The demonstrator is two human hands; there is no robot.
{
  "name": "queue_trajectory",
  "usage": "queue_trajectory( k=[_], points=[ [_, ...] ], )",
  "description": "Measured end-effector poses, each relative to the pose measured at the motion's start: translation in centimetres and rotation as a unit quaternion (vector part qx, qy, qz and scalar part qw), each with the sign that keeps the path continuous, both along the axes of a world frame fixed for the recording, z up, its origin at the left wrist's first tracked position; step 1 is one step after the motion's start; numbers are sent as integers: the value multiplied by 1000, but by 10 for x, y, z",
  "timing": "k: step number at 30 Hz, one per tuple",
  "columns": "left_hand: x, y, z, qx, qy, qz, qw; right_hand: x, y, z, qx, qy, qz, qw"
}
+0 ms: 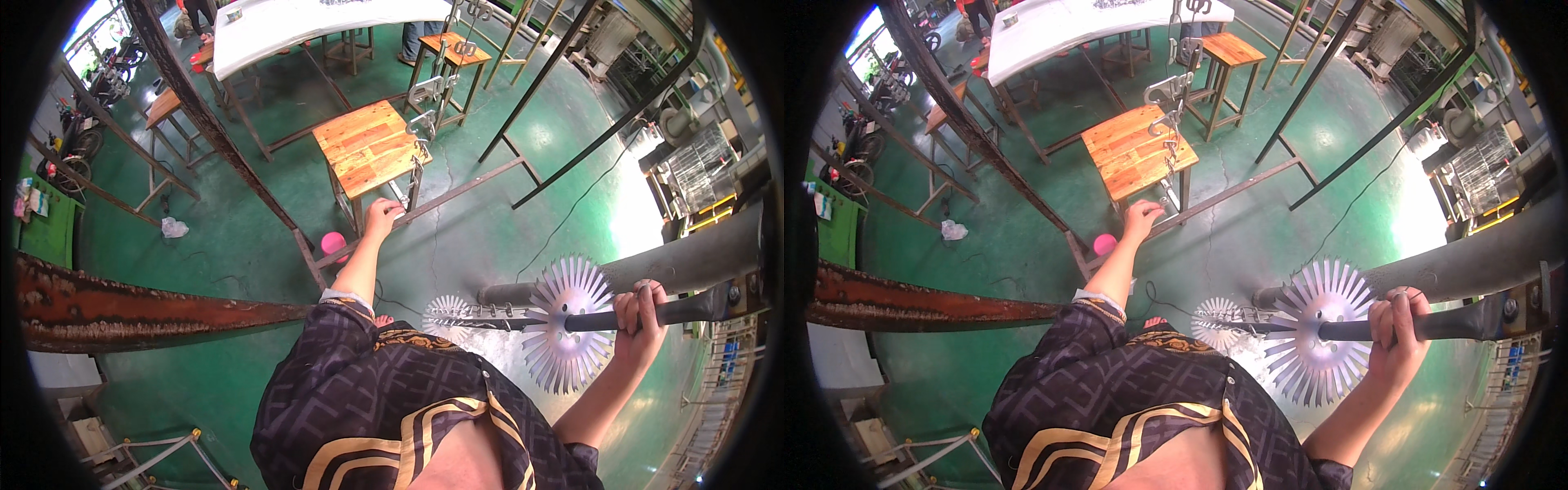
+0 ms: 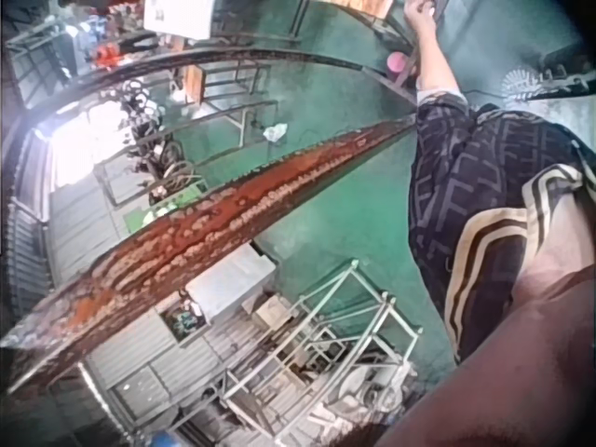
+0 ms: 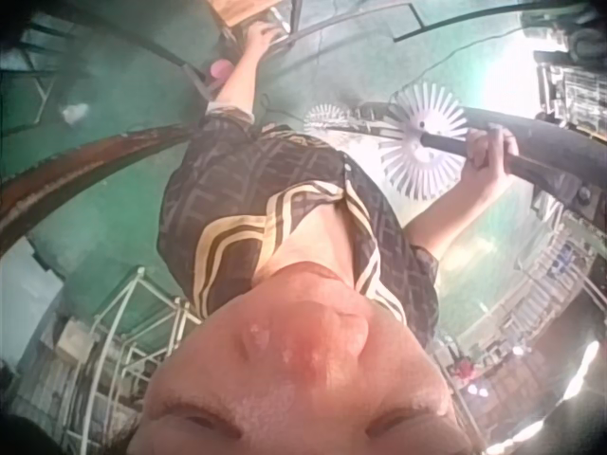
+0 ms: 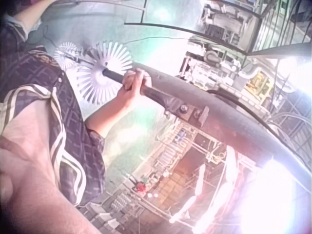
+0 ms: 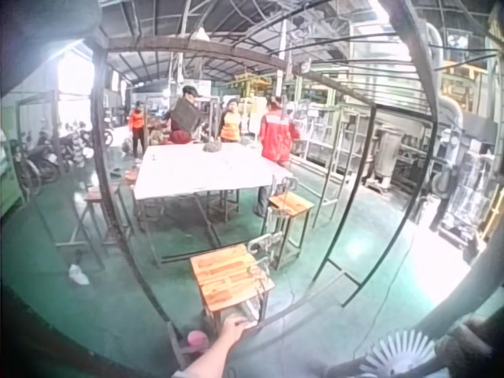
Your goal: The person hangs metal chains and rings onto a vertical rack using wire hooks, one by one.
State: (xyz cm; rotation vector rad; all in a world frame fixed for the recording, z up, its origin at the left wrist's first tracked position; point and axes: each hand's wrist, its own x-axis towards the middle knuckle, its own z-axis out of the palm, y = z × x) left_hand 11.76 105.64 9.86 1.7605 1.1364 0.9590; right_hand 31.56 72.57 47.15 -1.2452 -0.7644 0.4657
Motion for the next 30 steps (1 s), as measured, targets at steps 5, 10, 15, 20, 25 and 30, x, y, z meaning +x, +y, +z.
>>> queue_trajectory(
  k=[5,10,15,20,25,30],
  points=[
    [-8,-8,11,78,11,-1,997,2,0,-1,1,3,9,1000],
    [-15,-13,16,88,25,-15,996,2,0,-3,3,4,-2,1000],
    [-21,-18,22,96,29,-14,995,3,-1,-4,3,0,0,1000],
    [-23,-22,23,153,65,-20,986,4,0,-6,5,-8,7,1000],
    [-23,-26,17,138,43,-14,989,3,0,-7,6,-14,7,1000],
    [-23,-29,19,176,14,1,984,3,-1,-8,10,-8,7,1000]
  ],
)
